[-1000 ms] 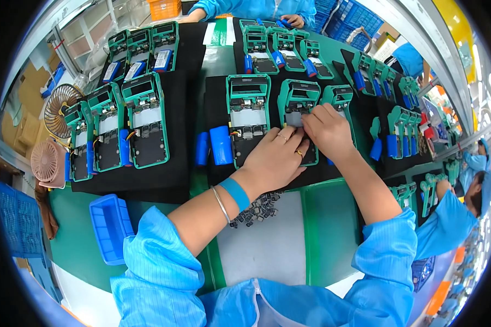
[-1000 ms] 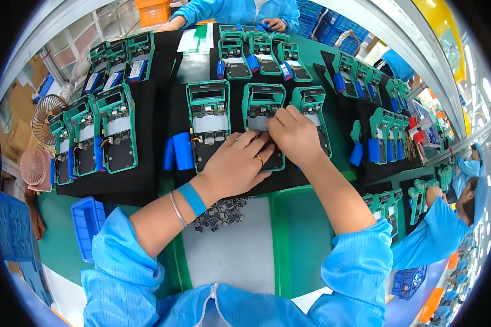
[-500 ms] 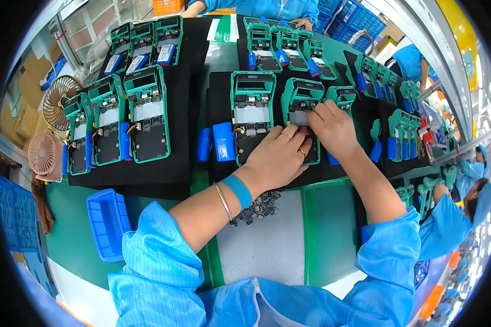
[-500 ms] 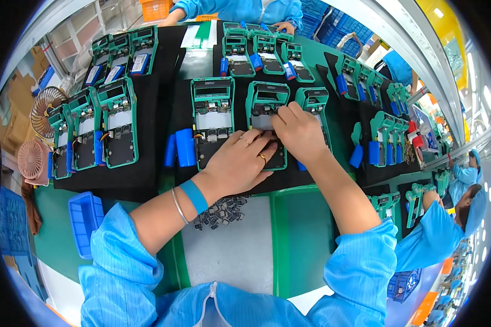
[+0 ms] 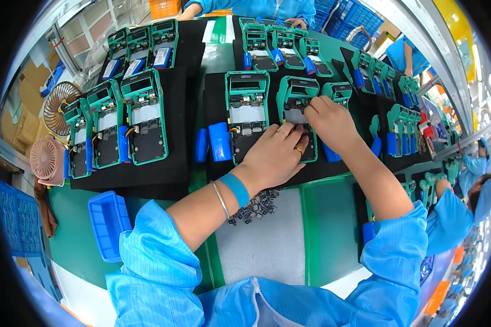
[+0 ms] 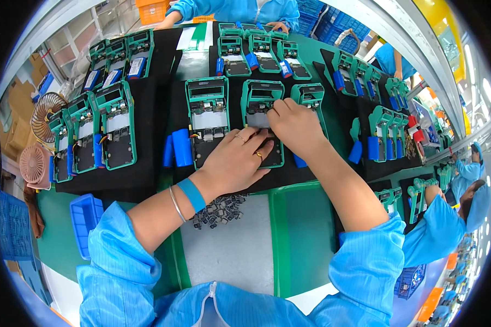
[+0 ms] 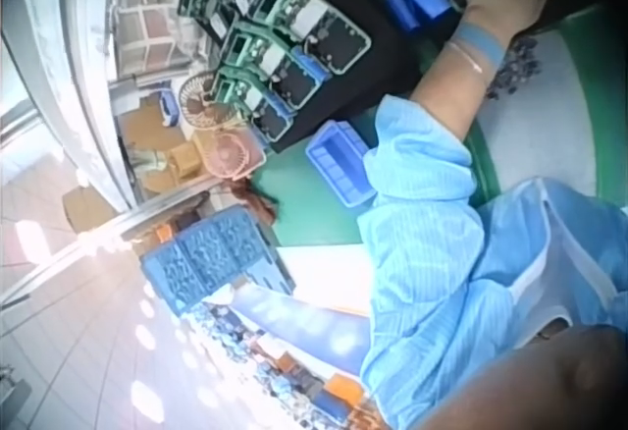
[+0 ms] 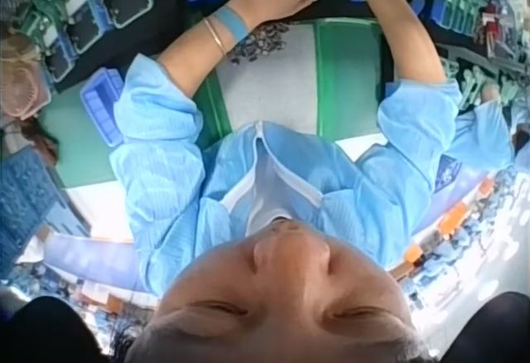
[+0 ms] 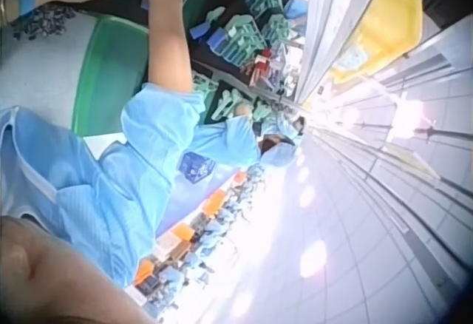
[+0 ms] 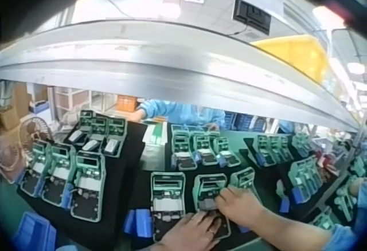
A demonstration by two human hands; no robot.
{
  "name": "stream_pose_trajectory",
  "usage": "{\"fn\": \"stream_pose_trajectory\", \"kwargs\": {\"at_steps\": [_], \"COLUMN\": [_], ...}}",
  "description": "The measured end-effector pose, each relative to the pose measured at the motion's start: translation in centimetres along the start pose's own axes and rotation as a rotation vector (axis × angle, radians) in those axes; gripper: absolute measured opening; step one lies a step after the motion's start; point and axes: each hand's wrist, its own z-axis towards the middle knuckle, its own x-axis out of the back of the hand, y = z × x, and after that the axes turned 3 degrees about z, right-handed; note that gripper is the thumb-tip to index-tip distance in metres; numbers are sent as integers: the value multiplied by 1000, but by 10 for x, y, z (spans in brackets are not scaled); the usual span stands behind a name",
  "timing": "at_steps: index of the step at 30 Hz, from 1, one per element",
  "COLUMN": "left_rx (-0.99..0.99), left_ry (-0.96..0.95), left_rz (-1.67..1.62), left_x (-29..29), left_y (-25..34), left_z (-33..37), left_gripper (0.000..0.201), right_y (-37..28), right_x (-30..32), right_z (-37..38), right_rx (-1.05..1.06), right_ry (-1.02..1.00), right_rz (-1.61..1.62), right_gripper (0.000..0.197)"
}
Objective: The person assembles electronic devices by hand, placing internal components and batteries into plastic electronic device housings on an assembly line.
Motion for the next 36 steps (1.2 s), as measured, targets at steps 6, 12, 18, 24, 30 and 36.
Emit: {"fn": "stream_pose_trajectory", "kwargs": {"at_steps": [6,12,18,24,30,36], "left_rx": [-7,-14,-39,-7,-22,-22], "left_ry": [0,-2,31,-11,7,23], "left_rz": [-10,-11,29,-20,-25,-17], "left_x": [0,1,-1,2,-4,1], "left_y": [-1,1,-3,-3,-3,2], "left_z": [0,-1,-1,3,1,-1], "left_gripper": [54,53,50,52,55,53], "right_y": [-8,-47,-52,-47,-35,-19], "right_x": [-1,-3,-1,-3,-13,-4], "right_z": [-6,-23,-18,-23,-30,-13], "right_rx": [-108,-364,-426,-378,-422,-332], "right_ry": [-12,131,123,93,224,138], "right_rz": [91,234,208,137,441,509], "right_gripper": [13,35,38,40,27,22]}}
